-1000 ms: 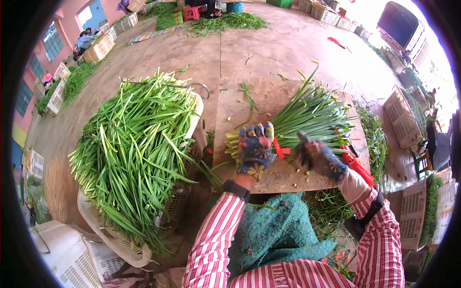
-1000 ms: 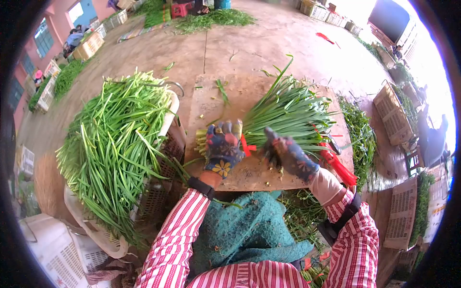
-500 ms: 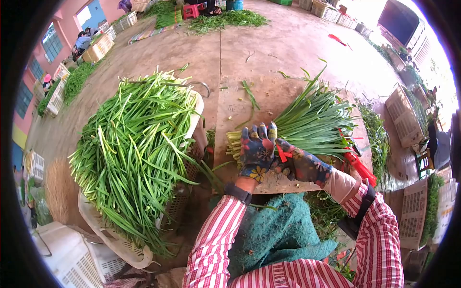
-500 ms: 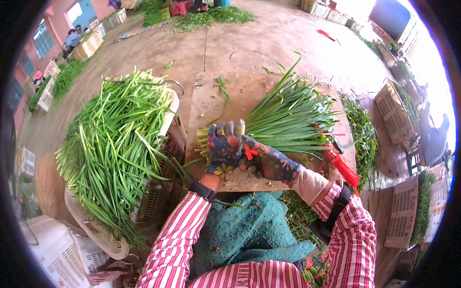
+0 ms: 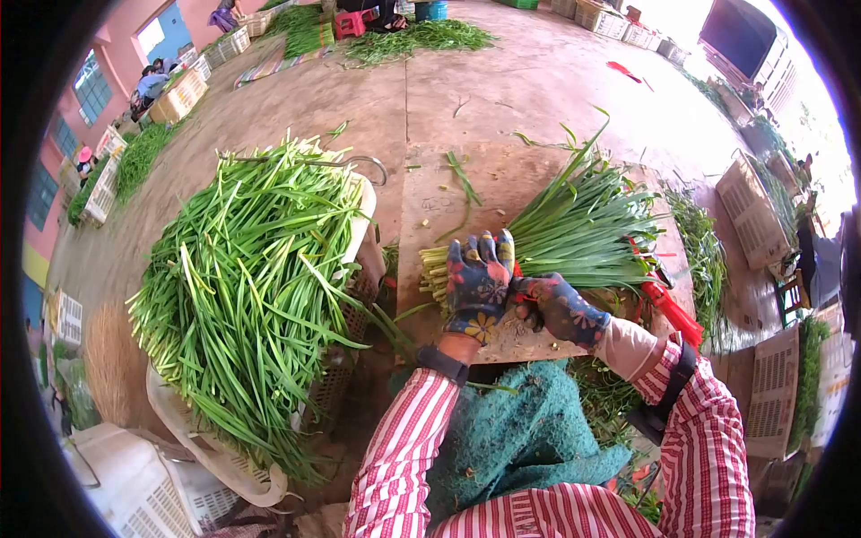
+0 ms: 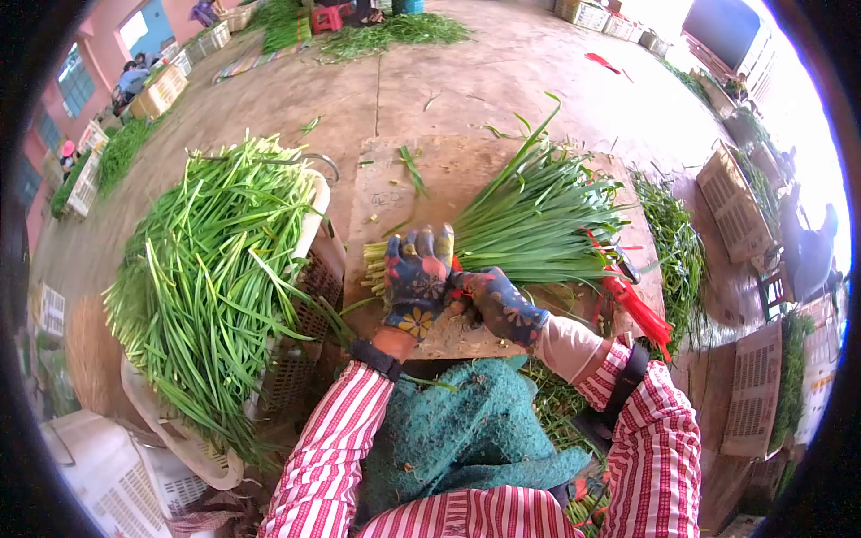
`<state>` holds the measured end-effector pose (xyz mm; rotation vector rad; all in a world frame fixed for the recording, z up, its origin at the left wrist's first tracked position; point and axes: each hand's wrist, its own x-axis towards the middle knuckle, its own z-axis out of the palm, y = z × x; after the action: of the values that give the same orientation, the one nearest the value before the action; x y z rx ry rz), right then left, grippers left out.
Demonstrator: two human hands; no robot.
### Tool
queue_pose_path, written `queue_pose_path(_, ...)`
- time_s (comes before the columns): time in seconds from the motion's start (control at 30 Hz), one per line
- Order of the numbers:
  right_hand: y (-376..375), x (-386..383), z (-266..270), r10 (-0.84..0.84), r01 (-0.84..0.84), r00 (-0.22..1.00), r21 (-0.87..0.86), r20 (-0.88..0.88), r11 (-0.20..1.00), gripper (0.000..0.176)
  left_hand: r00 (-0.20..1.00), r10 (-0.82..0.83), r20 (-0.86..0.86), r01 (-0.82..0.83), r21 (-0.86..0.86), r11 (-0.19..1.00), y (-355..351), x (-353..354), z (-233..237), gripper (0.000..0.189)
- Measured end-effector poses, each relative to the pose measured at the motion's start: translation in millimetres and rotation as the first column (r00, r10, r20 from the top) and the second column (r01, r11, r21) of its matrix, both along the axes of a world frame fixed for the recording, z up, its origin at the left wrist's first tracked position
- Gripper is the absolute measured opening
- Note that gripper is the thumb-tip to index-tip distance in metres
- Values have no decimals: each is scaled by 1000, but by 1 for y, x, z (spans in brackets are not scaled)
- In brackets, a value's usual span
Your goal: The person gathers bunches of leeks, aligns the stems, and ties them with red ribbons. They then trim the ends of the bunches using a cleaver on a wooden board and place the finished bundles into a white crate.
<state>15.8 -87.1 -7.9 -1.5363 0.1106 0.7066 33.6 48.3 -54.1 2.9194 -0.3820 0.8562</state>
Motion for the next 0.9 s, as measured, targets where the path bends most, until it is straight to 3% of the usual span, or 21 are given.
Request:
queue_pose_path(0.03,-2,2,-9,11,-6,997,-69,72,998,27,1000,0,-22,0,-1,1000,0,0,2,47)
queue_pose_path(0.17,2,-4,-18,-143,136,977,59,158,989,27,995,-27,-95,27,-7,1000,3,-1,10,50)
queue_pose_path(0.23,0,-7,-14,-171,151,975,137,144,979,25,978,-127,-165,122,-43,992,10,-4,14,59)
queue_pose_path(0.3,-6,-8,-10,-141,130,976,75,165,989,26,940,-237,-247,223,-82,971,18,-10,31,70)
queue_pose_path(0.33,-14,-14,1,-81,81,978,11,193,997,26,684,-326,-653,241,-220,945,26,-15,48,95)
queue_pose_path(0.37,-23,-21,12,-21,34,976,-56,217,998,26,459,-469,-755,193,-430,882,37,-24,82,103)
queue_pose_path(0.4,-34,-29,20,60,-27,961,-125,270,992,27,367,-670,-646,195,-651,734,49,-18,71,105)
queue_pose_path(0.43,-43,-40,33,73,-47,973,-125,217,991,26,273,-831,-484,165,-828,537,61,-14,60,108)
queue_pose_path(0.47,-51,-53,48,86,-66,983,-122,162,990,26,127,-886,-447,-100,-894,437,69,-18,76,94)
queue_pose_path(0.5,-60,-62,54,99,-86,989,-118,110,989,26,70,-910,-409,-223,-896,385,70,-21,65,73)
queue_pose_path(0.53,-75,-71,39,64,-90,981,139,182,986,27,25,-930,-366,-348,-875,335,70,-24,54,54)
queue_pose_path(0.57,-81,-78,52,171,-186,956,38,240,982,28,-3,-940,-342,-349,-880,322,57,-42,62,42)
queue_pose_path(0.63,-95,-101,86,374,-333,874,-178,310,926,30,99,-970,-223,-369,-913,172,16,-64,-35,42)
queue_pose_path(0.67,-103,-106,78,422,-418,684,-155,595,895,32,82,-992,-95,-459,-887,48,-4,-72,-39,43)
queue_pose_path(0.7,-102,-118,103,452,-400,866,-246,213,883,30,70,-997,33,-550,-833,-66,-23,-79,-42,44)
queue_pose_path(0.77,-115,-126,99,510,-471,835,-210,208,857,23,37,-911,410,-843,-477,-249,-52,-108,33,51)
queue_pose_path(0.8,-121,-130,104,506,-486,838,-145,204,862,21,93,-972,217,-845,-498,-193,-53,-109,37,60)
queue_pose_path(0.87,-133,-135,119,505,-514,839,-12,200,858,18,190,-970,151,-767,-593,-243,-55,-115,61,58)
queue_pose_path(0.9,-138,-137,118,508,-531,800,-17,320,847,16,239,-963,125,-719,-644,-262,-55,-116,74,57)
